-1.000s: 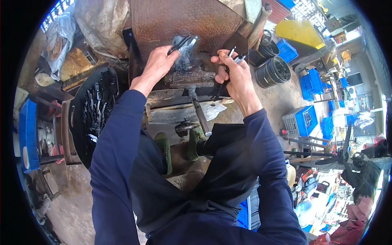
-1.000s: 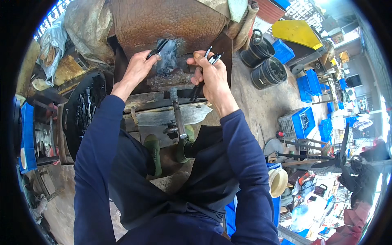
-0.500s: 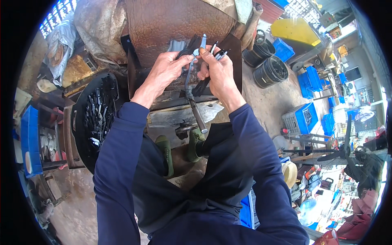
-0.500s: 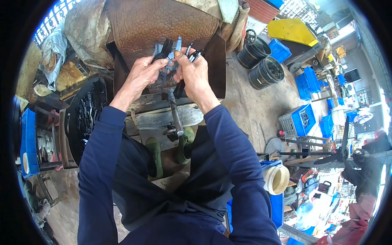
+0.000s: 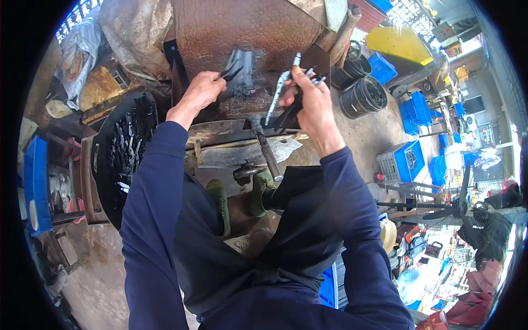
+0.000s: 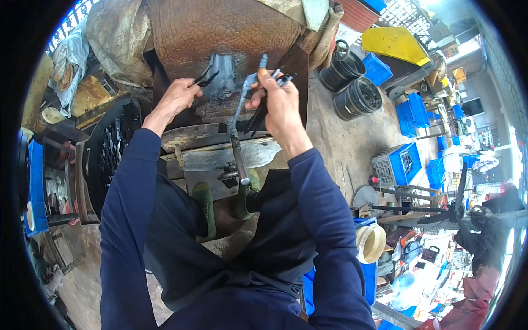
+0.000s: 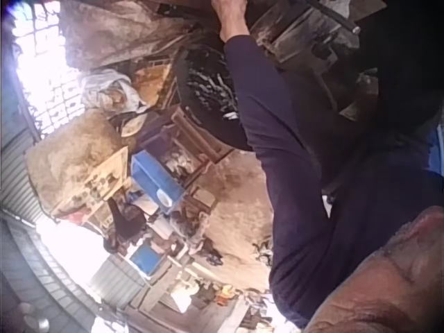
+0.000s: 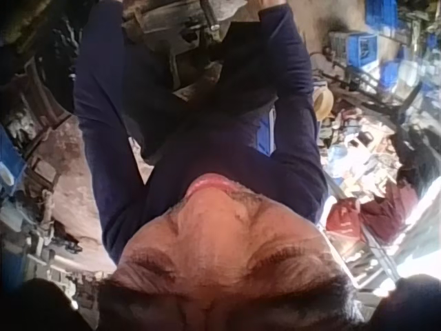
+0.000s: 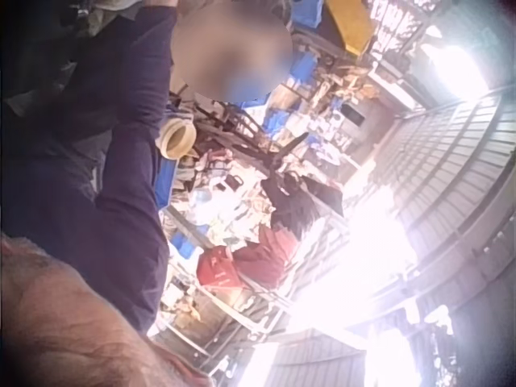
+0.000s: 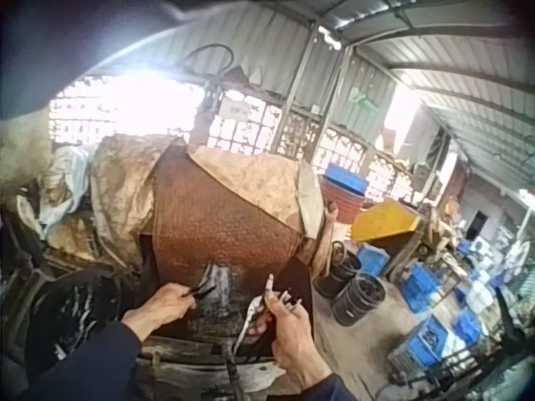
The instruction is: Finishing small metal parts by processing them on a stationary machine and then dipping them into a cleaning solution.
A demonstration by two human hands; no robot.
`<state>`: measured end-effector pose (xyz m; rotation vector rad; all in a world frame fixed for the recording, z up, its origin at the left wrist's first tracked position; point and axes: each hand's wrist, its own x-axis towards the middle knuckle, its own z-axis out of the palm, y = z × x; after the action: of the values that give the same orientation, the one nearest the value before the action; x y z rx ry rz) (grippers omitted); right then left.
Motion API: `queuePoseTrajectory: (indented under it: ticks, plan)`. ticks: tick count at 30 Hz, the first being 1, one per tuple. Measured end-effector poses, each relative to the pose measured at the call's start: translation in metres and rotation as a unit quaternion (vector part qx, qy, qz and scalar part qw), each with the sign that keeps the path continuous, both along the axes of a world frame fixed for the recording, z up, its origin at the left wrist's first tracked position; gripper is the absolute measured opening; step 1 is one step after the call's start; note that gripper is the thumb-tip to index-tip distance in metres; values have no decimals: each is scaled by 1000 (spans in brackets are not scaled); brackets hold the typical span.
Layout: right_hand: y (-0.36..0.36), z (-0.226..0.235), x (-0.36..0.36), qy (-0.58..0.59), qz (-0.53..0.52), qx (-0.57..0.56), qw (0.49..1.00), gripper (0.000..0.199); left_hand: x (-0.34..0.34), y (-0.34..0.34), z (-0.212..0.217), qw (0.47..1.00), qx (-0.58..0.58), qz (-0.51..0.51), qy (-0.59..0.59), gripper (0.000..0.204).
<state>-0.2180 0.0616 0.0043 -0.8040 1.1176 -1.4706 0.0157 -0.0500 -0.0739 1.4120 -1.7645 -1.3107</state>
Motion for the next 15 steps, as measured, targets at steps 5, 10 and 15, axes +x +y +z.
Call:
queuePoseTrajectory:
  ticks: [5, 10, 15]
  plan:
    - [1, 4, -16, -68, -35, 22, 997, 23, -7, 0, -5, 986, -79, -111, -97, 26]
    - [-2, 1, -27, -129, -44, 37, 990, 24, -12, -2, -18, 963, -223, -119, -90, 29]
    - [-4, 0, -16, -154, -59, 58, 985, 24, -7, -4, -21, 946, -275, -147, -92, 32]
